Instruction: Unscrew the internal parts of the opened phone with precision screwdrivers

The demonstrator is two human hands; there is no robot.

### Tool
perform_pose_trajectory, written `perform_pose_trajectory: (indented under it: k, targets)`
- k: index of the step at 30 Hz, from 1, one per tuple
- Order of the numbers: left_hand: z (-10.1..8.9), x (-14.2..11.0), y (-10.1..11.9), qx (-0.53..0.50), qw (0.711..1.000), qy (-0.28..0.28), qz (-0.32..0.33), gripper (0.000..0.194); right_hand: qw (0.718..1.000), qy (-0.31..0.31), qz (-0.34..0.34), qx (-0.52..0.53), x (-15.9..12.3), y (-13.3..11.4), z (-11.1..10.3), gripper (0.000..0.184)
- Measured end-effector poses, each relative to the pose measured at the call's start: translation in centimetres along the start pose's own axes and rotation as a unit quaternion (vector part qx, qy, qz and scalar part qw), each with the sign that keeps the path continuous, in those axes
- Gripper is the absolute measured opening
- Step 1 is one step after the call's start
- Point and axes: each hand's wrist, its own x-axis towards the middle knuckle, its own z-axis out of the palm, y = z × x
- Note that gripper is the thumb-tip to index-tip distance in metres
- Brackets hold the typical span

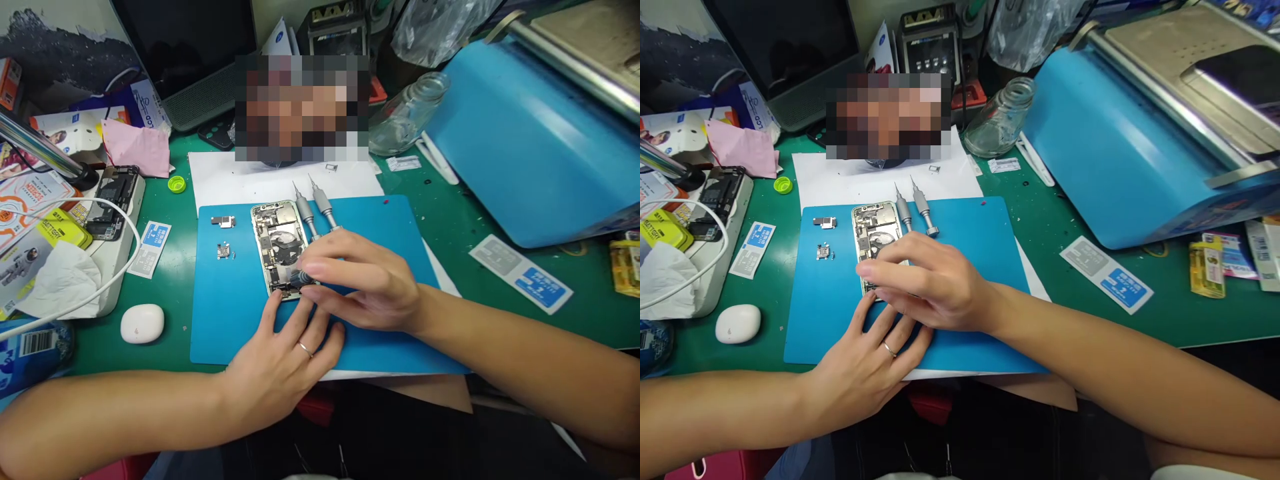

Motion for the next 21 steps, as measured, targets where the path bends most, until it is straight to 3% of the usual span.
perform_pose_trajectory:
  k: [7, 13, 18, 21]
  targets:
    - [0.06, 0.12, -0.05, 0.016, 1.0, 0.003, -0.002, 0.055, 0.999, 0.0, 0.023, 0.036, 0.02, -0.31, 0.15, 0.043]
    - [0.06, 0.13, -0.09, 0.018, 1.0, 0.007, -0.001, 0.052, 1.0, 0.0, 0.023, -0.005, -0.08, -0.21, -0.07, 0.033]
    - [0.17, 0.1, 0.04, 0.021, 1.0, 0.009, -0.001, 0.054, 0.999, 0.005, 0.019, 0.036, 0.03, -0.21, 0.05, 0.042]
    - [0.25, 0.1, 0.18, 0.025, 1.0, 0.009, -0.002, 0.054, 1.0, -0.009, 0.021, 0.01, 0.03, -0.2, -0.02, 0.034]
